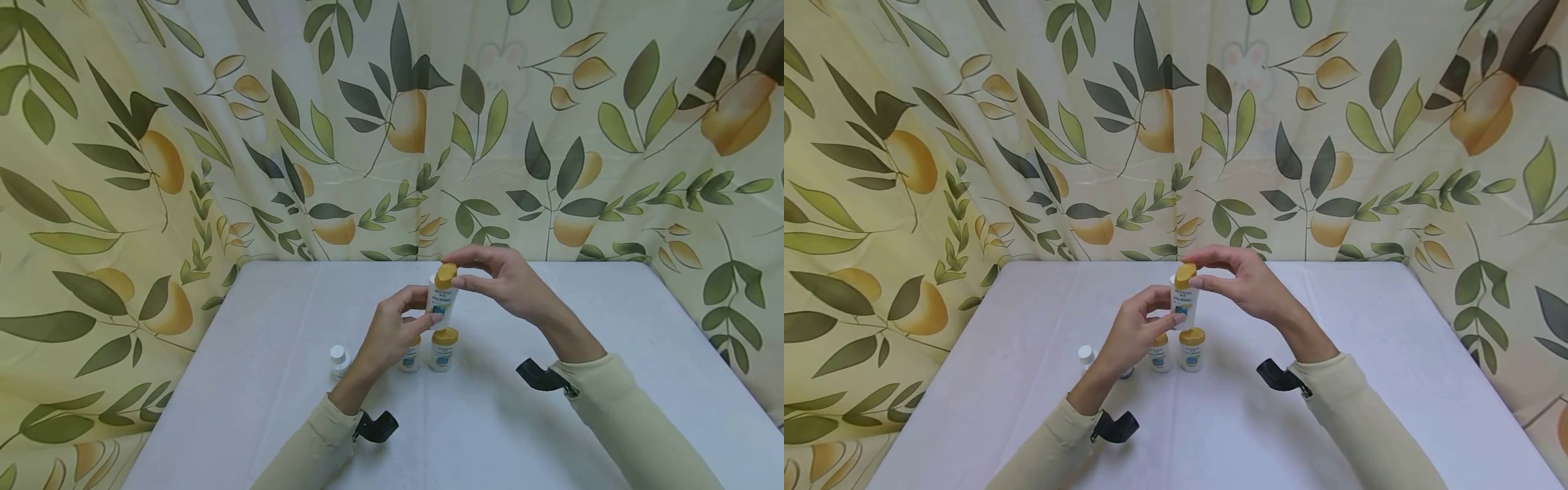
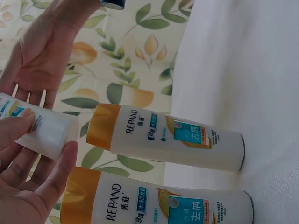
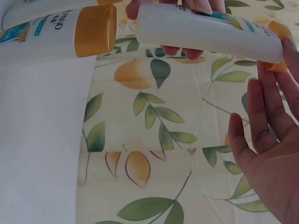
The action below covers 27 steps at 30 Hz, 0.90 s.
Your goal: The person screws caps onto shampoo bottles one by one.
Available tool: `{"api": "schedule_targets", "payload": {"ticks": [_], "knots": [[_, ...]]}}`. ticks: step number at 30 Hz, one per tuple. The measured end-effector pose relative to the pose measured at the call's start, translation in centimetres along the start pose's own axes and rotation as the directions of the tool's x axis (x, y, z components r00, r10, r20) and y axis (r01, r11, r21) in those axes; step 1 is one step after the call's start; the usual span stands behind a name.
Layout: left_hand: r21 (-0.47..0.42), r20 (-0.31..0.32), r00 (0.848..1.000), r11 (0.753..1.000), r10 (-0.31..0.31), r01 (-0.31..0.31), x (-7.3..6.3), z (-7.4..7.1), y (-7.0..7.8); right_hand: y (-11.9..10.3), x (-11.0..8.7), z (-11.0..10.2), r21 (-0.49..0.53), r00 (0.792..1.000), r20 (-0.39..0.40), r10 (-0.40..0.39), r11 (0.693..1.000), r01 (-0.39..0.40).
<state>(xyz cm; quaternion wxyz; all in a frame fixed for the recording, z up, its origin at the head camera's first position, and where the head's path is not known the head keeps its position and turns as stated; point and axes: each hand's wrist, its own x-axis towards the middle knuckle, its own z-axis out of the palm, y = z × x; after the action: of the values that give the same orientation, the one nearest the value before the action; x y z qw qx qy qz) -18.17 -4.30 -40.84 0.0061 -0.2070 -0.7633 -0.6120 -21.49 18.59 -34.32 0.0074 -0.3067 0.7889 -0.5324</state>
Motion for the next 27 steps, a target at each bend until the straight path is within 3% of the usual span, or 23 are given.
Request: {"api": "schedule_targets", "payload": {"ticks": [6, 27], "knots": [[0.001, 0.000, 1.000, 1.000, 0.015, -0.015, -0.03, 0.08, -0.02, 0.01, -0.15, -0.01, 0.007, 1.000, -0.011, -0.028, 1.000, 0.028], [0.034, -0.034, 0.999, 0.999, 0.039, -0.038, -0.15, 0.41, -0.22, 0.17, -0.35, 0.62, -0.052, 0.996, -0.088, -0.022, 0.999, 0.017]]}}
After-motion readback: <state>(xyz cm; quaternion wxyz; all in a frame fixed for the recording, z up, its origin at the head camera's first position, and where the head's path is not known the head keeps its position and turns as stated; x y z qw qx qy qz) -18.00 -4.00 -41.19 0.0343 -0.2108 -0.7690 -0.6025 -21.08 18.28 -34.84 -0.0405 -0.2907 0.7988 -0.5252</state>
